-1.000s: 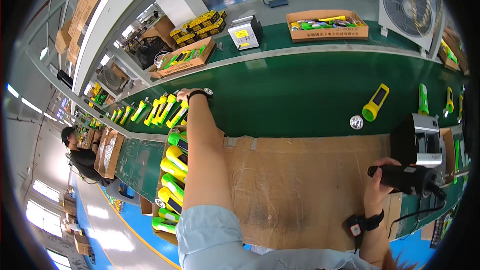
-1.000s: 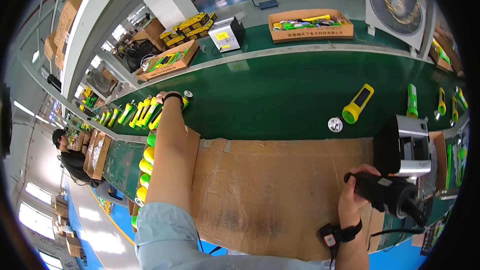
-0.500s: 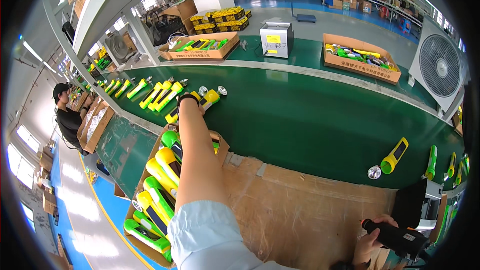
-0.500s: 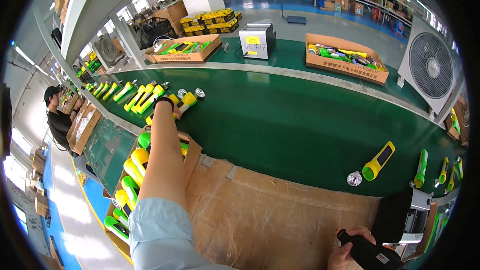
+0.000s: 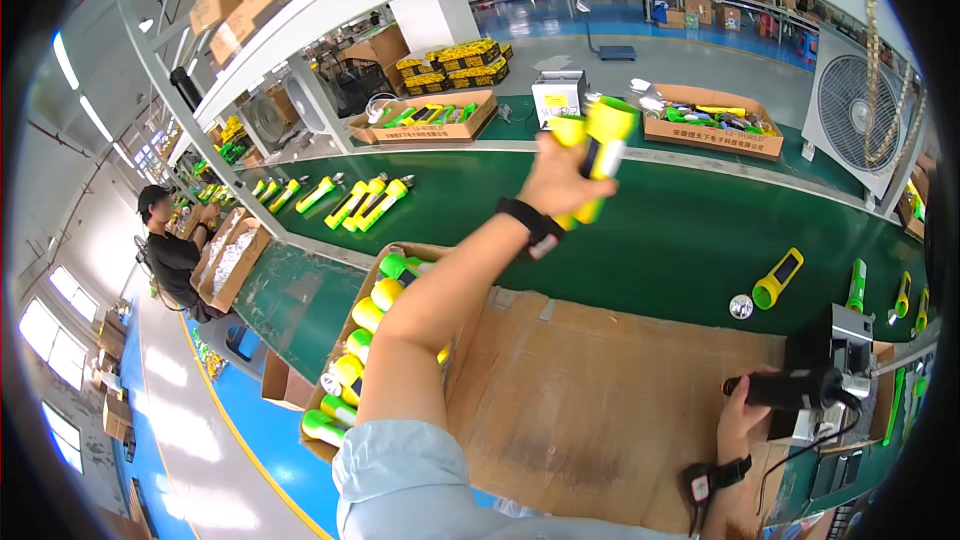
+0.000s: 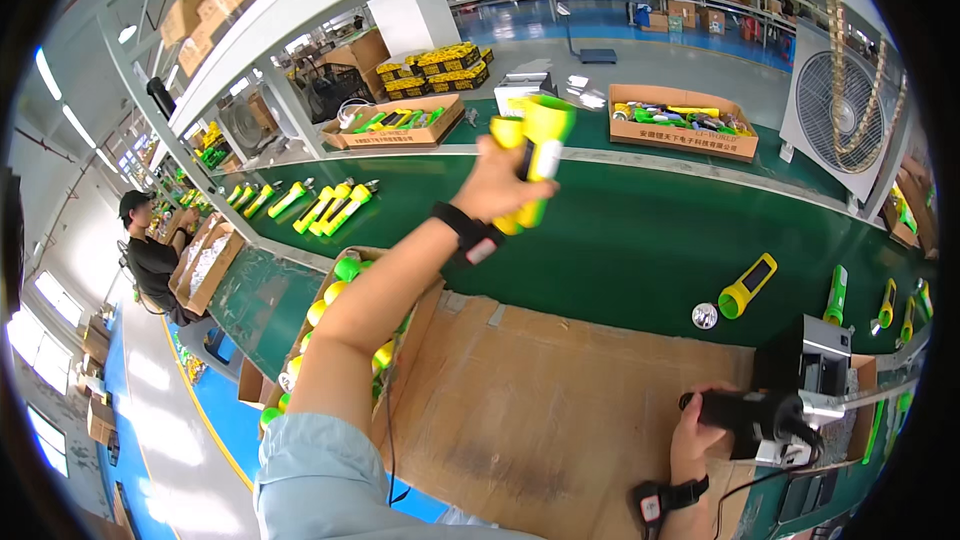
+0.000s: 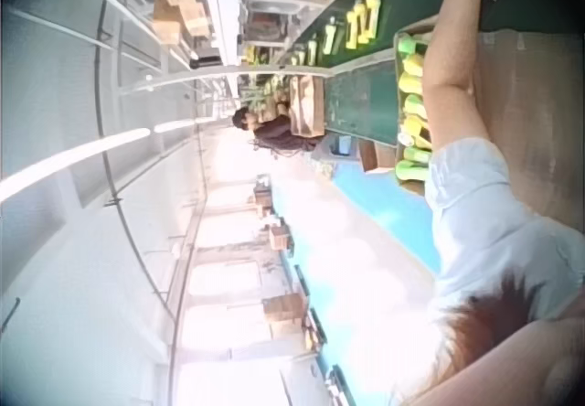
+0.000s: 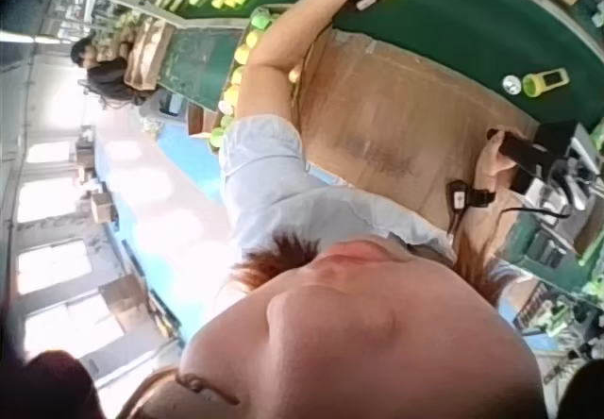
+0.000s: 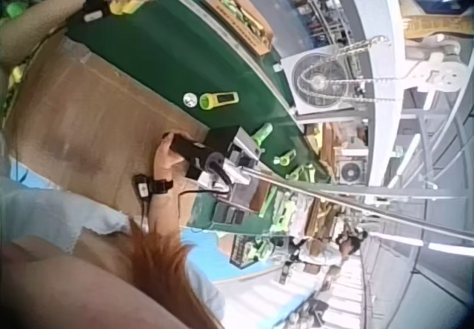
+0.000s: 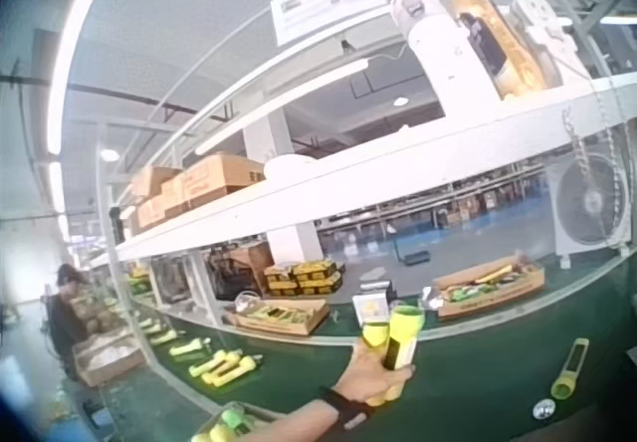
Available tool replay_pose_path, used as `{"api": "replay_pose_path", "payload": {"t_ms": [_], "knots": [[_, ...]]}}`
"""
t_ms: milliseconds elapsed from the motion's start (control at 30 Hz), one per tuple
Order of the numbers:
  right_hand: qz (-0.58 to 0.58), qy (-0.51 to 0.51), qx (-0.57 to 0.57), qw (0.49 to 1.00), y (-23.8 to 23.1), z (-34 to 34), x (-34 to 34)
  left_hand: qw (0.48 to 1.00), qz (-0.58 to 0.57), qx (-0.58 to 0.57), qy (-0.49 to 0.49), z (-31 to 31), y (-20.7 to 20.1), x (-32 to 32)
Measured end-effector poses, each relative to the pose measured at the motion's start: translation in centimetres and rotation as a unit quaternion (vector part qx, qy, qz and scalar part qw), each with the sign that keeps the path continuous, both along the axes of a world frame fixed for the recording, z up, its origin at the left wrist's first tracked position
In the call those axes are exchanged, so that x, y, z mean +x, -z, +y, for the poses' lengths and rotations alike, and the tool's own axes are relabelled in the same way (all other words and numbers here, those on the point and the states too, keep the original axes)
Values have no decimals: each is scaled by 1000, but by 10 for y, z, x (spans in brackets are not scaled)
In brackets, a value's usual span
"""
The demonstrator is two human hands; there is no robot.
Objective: The worker uses a power screwdriver to assemble components of yellow and green hand-held flashlights.
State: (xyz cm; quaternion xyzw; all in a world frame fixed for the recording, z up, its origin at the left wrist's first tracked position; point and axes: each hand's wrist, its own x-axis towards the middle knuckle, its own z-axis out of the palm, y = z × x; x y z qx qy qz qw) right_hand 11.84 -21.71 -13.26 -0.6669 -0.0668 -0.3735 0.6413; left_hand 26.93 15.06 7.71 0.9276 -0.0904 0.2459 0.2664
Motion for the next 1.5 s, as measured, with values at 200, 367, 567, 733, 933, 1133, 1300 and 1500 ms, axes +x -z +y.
{"api": "replay_pose_path", "payload": {"t_ms": [200, 367, 567, 733, 933, 1133, 1300, 1500], "knots": [[74, -13, 11, 997, 33, -25, 17, 940, 271, 11, 205, -143, -15, -181], [37, 84, -35, 995, -55, -1, 6, 944, 310, 91, 72, -166, 50, -269], [8, 16, 72, 997, -103, -37, -45, 900, 353, 164, -195, -131, 121, -261], [-117, 92, 35, 988, -159, -80, -109, 916, 195, 279, -211, -139, 131, -273], [-45, 181, -118, 975, -214, -119, -167, 921, 133, 352, -105, -140, 143, -287], [-39, 252, -117, 960, -233, -132, -177, 953, 206, 218, 31, -153, 133, -315], [-35, 107, -27, 993, -211, -157, -142, 849, 478, -172, 145, -179, 111, -335], [-142, 50, 47, 987, -190, -163, -90, 978, 58, 169, 107, -216, 110, -353]]}}
